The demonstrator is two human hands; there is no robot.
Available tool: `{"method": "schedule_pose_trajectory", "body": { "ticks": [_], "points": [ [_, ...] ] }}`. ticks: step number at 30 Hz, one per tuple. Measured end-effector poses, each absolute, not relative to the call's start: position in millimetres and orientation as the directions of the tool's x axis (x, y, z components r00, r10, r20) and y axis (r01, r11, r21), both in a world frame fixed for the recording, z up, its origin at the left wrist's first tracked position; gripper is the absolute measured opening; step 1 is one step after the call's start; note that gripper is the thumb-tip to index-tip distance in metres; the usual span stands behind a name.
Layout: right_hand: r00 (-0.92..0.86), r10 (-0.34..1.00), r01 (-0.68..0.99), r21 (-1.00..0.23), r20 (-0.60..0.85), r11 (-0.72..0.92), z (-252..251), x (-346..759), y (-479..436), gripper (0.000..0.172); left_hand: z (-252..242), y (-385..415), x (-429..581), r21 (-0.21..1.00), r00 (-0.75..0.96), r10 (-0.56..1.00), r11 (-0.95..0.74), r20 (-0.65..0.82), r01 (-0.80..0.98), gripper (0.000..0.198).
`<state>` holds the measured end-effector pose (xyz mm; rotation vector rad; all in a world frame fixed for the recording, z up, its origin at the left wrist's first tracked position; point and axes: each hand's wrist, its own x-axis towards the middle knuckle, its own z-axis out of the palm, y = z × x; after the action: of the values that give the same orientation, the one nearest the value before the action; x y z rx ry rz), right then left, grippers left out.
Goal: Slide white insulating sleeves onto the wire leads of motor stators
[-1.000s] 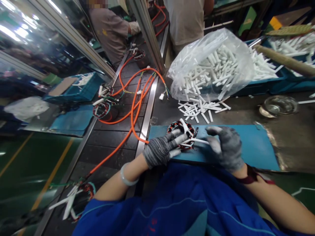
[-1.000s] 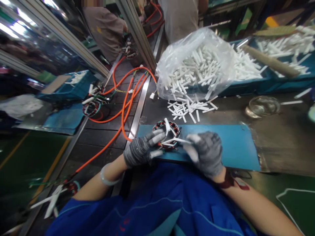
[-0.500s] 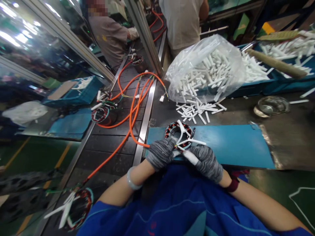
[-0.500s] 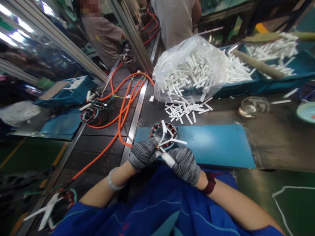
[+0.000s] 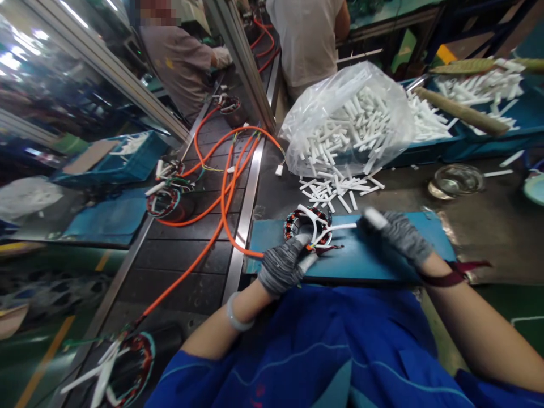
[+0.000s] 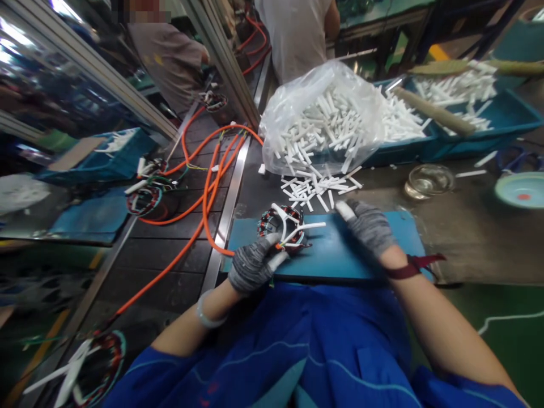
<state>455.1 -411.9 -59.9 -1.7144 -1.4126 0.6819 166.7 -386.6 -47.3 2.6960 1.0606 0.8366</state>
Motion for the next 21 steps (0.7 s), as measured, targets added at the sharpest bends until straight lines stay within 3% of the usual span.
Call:
{"method": "schedule_pose_trajectory", "body": {
  "ticks": [5, 9, 12, 14, 18, 21],
  "points": [
    [0.163, 0.981, 0.761, -0.646, 0.103, -0.059, -79.8, 463.2, -374.1, 0.033, -51.0, -388.8, 173.1, 0.303, 0.547, 0.674, -0.725, 0.496, 0.619, 0.03],
    [0.189, 0.969, 0.8, -0.597, 0.16, -0.058, -87.8, 457.7, -389.4, 0.037, -49.2, -391.4, 172.0, 0.349, 0.547, 0.72, -0.69, 0.428, 0.635, 0.033],
    [0.314, 0.898, 0.729, -0.684, 0.309, -0.02, -72.9, 450.6, -425.0, 0.038, -49.3, -392.0, 170.5, 0.369, 0.541, 0.723, -0.687, 0.43, 0.626, 0.033],
    [0.365, 0.88, 0.603, -0.797, 0.304, 0.025, -59.7, 441.4, -449.1, 0.037, -51.4, -392.2, 170.8, 0.392, 0.53, 0.733, -0.678, 0.427, 0.621, 0.032],
    [0.239, 0.97, 0.379, -0.924, 0.04, -0.055, -53.4, 425.9, -476.3, 0.035, -59.4, -395.5, 171.9, 0.455, 0.51, 0.756, -0.655, 0.411, 0.604, 0.031],
    [0.178, 0.982, 0.269, -0.956, -0.067, -0.114, -67.5, 428.0, -477.0, 0.043, -64.8, -399.2, 170.9, 0.457, 0.48, 0.753, -0.656, 0.45, 0.601, 0.032]
  ]
}}
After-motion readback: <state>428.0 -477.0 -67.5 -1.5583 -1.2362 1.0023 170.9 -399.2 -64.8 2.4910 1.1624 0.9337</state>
